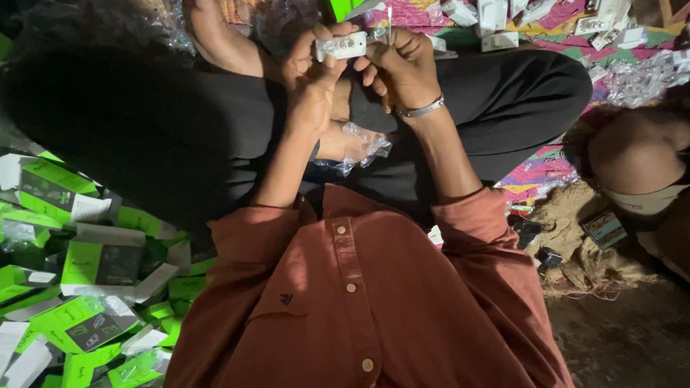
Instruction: The person sits cross-legged on a floor mat and packs small white accessory boxes, opening each box, placing an item inside, and closing it, with piles of green product boxes scattered around them.
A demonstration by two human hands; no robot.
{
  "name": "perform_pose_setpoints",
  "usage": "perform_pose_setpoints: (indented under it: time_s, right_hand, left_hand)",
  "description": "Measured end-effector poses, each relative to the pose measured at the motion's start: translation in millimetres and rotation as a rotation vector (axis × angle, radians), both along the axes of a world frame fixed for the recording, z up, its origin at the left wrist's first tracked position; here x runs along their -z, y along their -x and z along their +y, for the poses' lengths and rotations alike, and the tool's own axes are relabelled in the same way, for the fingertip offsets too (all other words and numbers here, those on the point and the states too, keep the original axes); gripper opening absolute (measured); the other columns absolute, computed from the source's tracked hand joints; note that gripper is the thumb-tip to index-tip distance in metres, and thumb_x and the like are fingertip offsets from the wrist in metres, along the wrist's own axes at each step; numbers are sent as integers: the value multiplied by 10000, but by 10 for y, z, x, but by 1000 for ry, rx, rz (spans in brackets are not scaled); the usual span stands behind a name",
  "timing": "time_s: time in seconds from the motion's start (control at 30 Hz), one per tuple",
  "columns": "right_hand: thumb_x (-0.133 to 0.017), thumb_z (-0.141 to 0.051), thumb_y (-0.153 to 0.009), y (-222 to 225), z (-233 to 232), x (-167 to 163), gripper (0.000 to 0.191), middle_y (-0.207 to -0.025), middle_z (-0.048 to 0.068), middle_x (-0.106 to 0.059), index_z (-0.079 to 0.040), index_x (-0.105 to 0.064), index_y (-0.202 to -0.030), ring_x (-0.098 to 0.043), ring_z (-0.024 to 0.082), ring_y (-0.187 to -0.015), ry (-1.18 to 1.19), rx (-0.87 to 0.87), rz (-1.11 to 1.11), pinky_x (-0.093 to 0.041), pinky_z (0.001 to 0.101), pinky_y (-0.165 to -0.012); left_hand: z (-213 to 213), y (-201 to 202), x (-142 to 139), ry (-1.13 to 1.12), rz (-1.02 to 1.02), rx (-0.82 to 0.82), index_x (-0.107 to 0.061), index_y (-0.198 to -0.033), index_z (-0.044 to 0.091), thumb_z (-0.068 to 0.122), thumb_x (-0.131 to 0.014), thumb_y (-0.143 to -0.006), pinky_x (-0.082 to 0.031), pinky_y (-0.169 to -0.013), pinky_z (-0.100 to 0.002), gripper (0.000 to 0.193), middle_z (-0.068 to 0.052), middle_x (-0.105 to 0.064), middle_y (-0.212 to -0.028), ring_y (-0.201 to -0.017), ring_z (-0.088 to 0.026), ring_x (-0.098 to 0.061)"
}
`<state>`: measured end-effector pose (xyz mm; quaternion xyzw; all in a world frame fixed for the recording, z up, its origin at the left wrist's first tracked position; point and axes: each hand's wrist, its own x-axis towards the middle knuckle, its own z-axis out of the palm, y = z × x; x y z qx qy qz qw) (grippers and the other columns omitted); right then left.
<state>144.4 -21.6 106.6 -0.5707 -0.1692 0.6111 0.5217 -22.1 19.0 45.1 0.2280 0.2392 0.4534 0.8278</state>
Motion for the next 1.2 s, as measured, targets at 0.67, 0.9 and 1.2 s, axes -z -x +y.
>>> perform_pose_setpoints:
  time_s: [0.67,0.9,1.2]
  right_hand:
    - [-612,33,-1010,131,-71,234,158,-768,98,-701,-2,-550,-869,-642,111,-571,-155,56,-220,-430,240,-464]
    - [-603,9,-987,45,-3,59,19,-780,53,-695,-4,-613,-998,-563,56,-564,-97,-108,-139,-391,207,-478]
    - [-651,-164,-1097,51,-20,210,206,-759,-8,-587,-5,-594,-979,-545,69,-643,-165,-197,-461,-439,239,-583]
  left_hand:
    - [51,-24,116,192,-218,105,-483,-1346,60,0,-582,-1012,-553,-937,-522,354,-180,-628,-1300,-1137,-321,-635]
    - [68,-42,107,201,-87,11,-521,-1395,32,13,-552,-1054,-487,-1070,-478,344,-172,-638,-1284,-1195,-296,-628]
    - [66,-104,162,267,-118,-68,-552,-1198,75,-31,-595,-1050,-436,-1139,-394,187,-34,-594,-1183,-1202,-187,-577]
